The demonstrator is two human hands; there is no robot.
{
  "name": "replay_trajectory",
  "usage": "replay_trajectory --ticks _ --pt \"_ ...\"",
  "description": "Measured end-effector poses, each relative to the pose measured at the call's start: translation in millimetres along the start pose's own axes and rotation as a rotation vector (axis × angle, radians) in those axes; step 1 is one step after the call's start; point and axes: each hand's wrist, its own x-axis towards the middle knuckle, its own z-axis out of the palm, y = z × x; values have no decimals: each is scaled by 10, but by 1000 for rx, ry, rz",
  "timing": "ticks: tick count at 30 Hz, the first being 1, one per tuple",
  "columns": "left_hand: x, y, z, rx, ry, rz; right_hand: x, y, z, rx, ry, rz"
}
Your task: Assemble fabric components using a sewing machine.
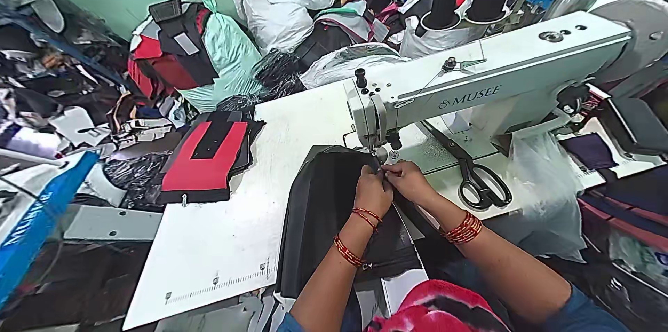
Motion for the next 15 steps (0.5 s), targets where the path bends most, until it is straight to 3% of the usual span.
replay_trajectory --ticks 8,13,15 --pt "-126 -132 206 -41 124 159 -49 -133 4 -209 -90 -28" --pt "-257 -344 435 25 395 405 -119 -166 214 -475 -43 -38" --pt "-309 -339 313 34 322 350 -138 -145 296 -548 -1 -65"
